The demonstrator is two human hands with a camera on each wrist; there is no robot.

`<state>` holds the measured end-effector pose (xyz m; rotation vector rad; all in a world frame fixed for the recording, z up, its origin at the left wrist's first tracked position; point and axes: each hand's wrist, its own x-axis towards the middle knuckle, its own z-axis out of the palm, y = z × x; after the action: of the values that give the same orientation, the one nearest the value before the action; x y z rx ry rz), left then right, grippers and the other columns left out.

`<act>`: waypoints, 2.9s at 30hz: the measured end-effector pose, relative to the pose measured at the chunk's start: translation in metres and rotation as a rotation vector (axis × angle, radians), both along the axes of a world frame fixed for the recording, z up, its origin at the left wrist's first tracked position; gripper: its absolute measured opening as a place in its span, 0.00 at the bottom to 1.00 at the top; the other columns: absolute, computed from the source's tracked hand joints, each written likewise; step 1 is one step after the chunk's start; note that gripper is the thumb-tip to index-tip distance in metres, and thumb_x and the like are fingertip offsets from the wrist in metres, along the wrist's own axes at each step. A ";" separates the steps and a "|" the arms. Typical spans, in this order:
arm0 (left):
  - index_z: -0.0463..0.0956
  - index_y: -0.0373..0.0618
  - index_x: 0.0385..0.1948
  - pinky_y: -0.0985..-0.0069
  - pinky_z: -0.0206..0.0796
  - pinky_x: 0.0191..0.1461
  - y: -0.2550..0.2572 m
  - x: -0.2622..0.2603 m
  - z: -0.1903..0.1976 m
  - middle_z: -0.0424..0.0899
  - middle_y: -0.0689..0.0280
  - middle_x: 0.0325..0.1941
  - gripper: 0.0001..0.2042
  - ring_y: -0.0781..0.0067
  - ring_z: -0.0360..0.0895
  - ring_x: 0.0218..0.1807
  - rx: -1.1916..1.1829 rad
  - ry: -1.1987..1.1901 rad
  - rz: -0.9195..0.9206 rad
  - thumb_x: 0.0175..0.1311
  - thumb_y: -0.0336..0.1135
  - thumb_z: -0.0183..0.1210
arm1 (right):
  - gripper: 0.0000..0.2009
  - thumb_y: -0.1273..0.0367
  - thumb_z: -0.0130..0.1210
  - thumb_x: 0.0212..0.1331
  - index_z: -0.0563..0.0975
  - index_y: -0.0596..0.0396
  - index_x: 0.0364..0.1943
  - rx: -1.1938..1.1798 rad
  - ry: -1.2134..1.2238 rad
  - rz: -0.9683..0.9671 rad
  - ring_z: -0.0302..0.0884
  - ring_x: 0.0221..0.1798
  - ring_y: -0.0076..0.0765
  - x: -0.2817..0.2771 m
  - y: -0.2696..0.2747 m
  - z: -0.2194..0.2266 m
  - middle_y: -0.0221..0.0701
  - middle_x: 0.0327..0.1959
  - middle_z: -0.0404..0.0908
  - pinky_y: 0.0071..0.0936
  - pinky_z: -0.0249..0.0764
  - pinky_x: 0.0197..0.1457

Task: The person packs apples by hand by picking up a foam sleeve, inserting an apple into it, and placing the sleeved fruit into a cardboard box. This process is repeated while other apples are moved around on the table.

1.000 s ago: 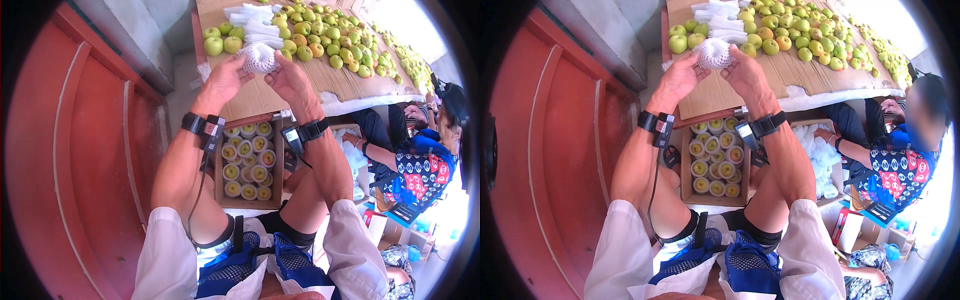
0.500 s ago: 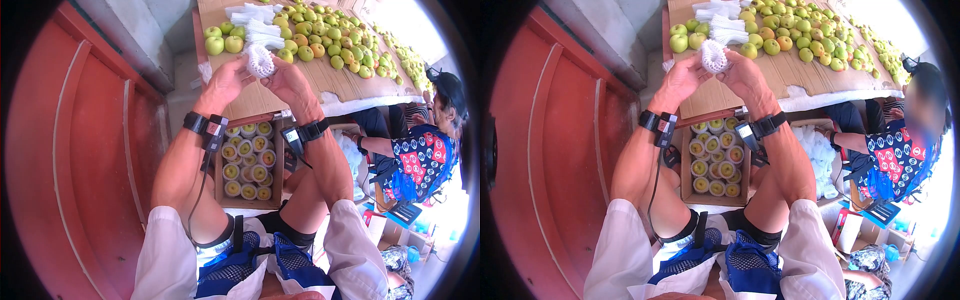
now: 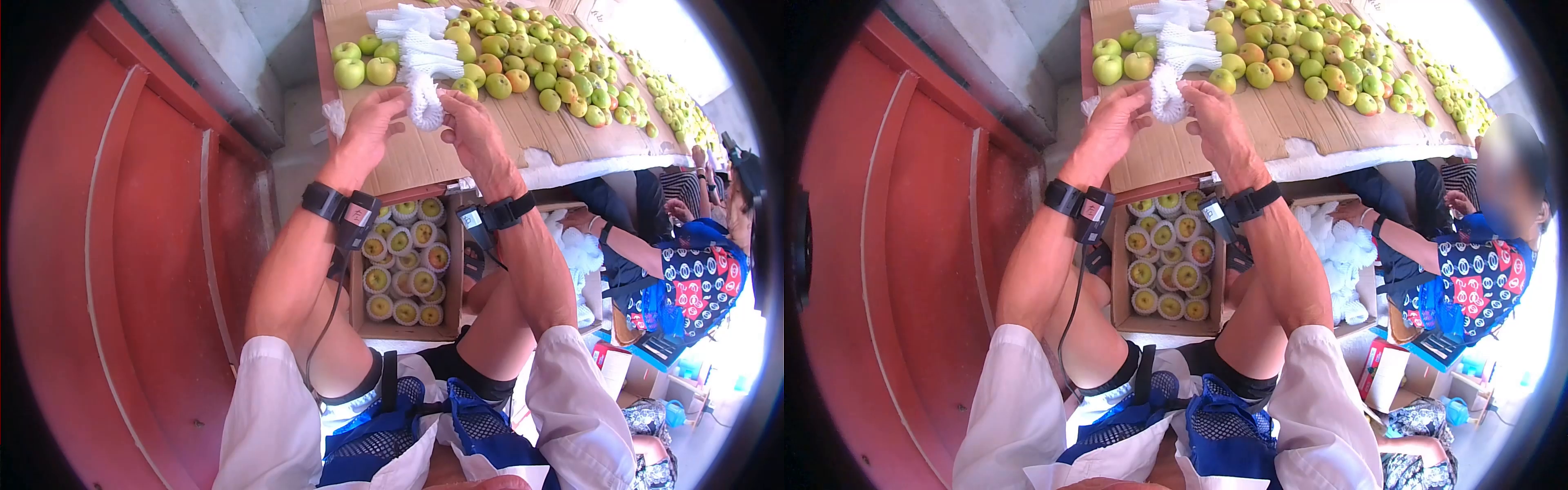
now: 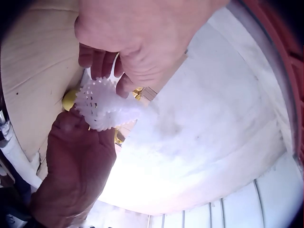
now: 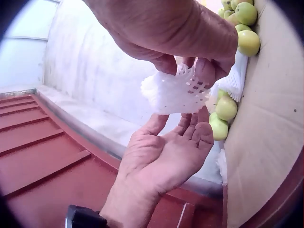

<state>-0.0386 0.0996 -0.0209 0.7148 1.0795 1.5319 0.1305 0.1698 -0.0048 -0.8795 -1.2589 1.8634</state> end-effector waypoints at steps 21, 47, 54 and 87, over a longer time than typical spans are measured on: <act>0.76 0.35 0.54 0.78 0.69 0.45 -0.001 0.006 0.013 0.84 0.64 0.47 0.18 0.79 0.78 0.44 0.054 0.548 0.167 0.68 0.36 0.61 | 0.17 0.57 0.61 0.62 0.80 0.54 0.47 0.202 -0.084 -0.094 0.73 0.39 0.19 0.002 -0.008 0.011 0.23 0.37 0.80 0.19 0.62 0.37; 0.74 0.37 0.57 0.69 0.70 0.60 -0.001 -0.001 0.015 0.81 0.60 0.54 0.18 0.70 0.78 0.56 0.097 0.190 0.011 0.66 0.32 0.57 | 0.05 0.67 0.50 0.67 0.76 0.51 0.41 -0.038 0.173 0.087 0.67 0.34 0.17 -0.006 0.007 0.007 0.20 0.34 0.75 0.20 0.63 0.32; 0.72 0.40 0.58 0.57 0.64 0.68 -0.011 -0.001 0.036 0.79 0.60 0.57 0.23 0.62 0.76 0.60 0.101 -0.355 -0.157 0.66 0.41 0.63 | 0.07 0.67 0.47 0.69 0.75 0.51 0.45 -0.173 0.244 0.205 0.69 0.34 0.19 0.003 0.023 0.000 0.22 0.37 0.77 0.20 0.58 0.29; 0.74 0.46 0.56 0.64 0.62 0.60 -0.020 -0.020 -0.003 0.79 0.66 0.58 0.19 0.68 0.74 0.61 -0.099 -0.339 -0.043 0.65 0.36 0.63 | 0.34 0.55 0.69 0.50 0.71 0.53 0.60 0.815 -1.079 -0.467 0.74 0.61 0.50 -0.002 0.090 -0.072 0.39 0.57 0.77 0.46 0.72 0.62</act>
<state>-0.0582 0.0793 -0.0236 0.3894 0.8710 1.4871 0.1285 0.2599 -0.0763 -1.5465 -1.9565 0.3115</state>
